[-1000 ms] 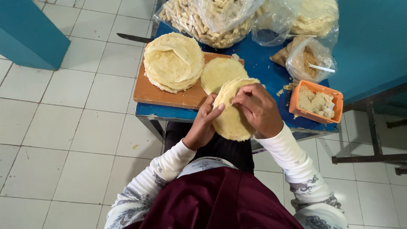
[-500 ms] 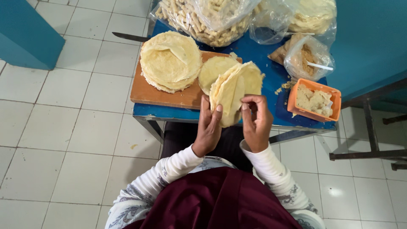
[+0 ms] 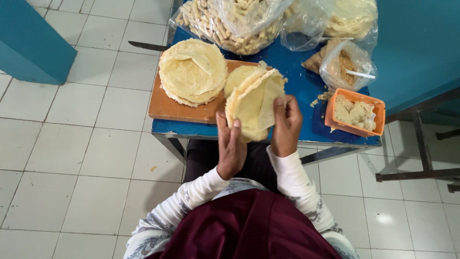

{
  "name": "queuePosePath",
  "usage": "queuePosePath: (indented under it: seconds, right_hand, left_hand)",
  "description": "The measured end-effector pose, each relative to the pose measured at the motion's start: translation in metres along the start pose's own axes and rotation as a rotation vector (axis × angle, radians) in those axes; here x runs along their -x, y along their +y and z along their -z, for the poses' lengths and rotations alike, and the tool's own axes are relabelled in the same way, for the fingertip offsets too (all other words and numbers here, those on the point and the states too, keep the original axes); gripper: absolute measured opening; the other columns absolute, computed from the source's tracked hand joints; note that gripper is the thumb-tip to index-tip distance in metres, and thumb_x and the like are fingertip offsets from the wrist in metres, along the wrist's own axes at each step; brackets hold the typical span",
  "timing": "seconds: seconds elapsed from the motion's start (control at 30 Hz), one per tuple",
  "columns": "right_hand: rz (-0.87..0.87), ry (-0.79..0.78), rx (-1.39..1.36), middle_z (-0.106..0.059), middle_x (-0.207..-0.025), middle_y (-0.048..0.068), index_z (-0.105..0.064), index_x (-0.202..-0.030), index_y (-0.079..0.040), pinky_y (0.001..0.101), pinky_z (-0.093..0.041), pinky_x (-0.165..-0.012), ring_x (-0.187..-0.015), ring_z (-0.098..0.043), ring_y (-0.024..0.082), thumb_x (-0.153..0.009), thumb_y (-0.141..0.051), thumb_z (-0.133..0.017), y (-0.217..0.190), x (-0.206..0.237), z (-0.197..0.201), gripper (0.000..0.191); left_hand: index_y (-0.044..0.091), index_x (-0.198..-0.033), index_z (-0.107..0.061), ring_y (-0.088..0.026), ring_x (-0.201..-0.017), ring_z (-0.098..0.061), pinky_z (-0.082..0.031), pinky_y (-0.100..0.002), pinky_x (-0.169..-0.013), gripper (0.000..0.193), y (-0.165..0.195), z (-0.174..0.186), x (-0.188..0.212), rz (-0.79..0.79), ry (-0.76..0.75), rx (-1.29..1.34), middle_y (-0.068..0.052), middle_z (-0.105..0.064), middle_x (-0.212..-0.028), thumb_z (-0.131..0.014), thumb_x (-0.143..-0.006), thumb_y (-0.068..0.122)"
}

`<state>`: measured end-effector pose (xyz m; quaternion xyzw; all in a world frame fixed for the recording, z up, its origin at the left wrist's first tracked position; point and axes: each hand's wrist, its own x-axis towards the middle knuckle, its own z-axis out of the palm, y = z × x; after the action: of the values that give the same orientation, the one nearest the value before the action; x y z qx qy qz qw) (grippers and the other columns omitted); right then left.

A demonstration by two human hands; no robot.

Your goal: The person sits at a small table and folds thin round flatbread sheets one at a time by hand, pressing each folded piece and stacking the finished folded flatbreads on a wooden board. A bag of puffed snack pieces and an orange tub of filling sit on the table beside the work area.

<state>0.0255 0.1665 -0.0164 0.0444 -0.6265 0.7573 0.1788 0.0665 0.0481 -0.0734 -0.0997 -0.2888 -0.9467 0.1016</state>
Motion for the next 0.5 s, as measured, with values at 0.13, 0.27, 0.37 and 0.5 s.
queuePosePath:
  seconds: [0.13,0.27,0.37,0.5]
  right_hand:
    - [-0.233,-0.046,-0.402,-0.069,-0.113,0.003,-0.062,-0.112,-0.002,0.0275,-0.053,-0.097,-0.107,-0.065,0.010,-0.109,-0.020,-0.055,-0.002,-0.006,0.012,0.019]
    - [-0.337,-0.094,-0.544,-0.069,-0.122,0.005,-0.058,-0.123,-0.004,0.0314,-0.056,-0.098,-0.114,-0.067,0.015,-0.110,-0.019,-0.054,0.001,-0.003,0.018,0.020]
    - [-0.443,-0.108,-0.623,-0.070,-0.125,0.007,-0.057,-0.133,-0.003,0.0318,-0.057,-0.093,-0.111,-0.069,0.018,-0.108,-0.019,-0.052,0.009,-0.003,0.025,0.030]
    - [-0.532,-0.116,-0.770,-0.070,-0.127,0.008,-0.057,-0.137,-0.003,0.0301,-0.056,-0.087,-0.107,-0.070,0.018,-0.111,-0.017,-0.052,0.030,0.001,0.041,0.030]
  left_hand:
    - [0.003,-0.152,-0.038,-0.024,-0.144,-0.045,-0.036,-0.032,-0.121,0.036,0.012,0.012,-0.008,-0.393,-0.122,-0.973,-0.019,-0.030,-0.163,-0.041,-0.118,0.013]
    - [0.003,-0.153,-0.035,-0.024,-0.135,-0.051,-0.041,-0.033,-0.114,0.039,0.029,0.000,-0.006,-0.087,-0.032,-0.467,-0.021,-0.043,-0.153,-0.042,-0.115,0.011]
    - [0.004,-0.155,-0.030,-0.023,-0.132,-0.050,-0.043,-0.033,-0.110,0.045,0.045,-0.014,-0.010,0.075,0.062,-0.149,-0.019,-0.044,-0.150,-0.042,-0.112,0.014]
    - [0.012,-0.150,-0.033,-0.024,-0.139,-0.048,-0.045,-0.035,-0.117,0.036,0.071,-0.024,-0.010,-0.458,-0.113,-1.050,-0.012,-0.037,-0.155,-0.038,-0.115,0.018]
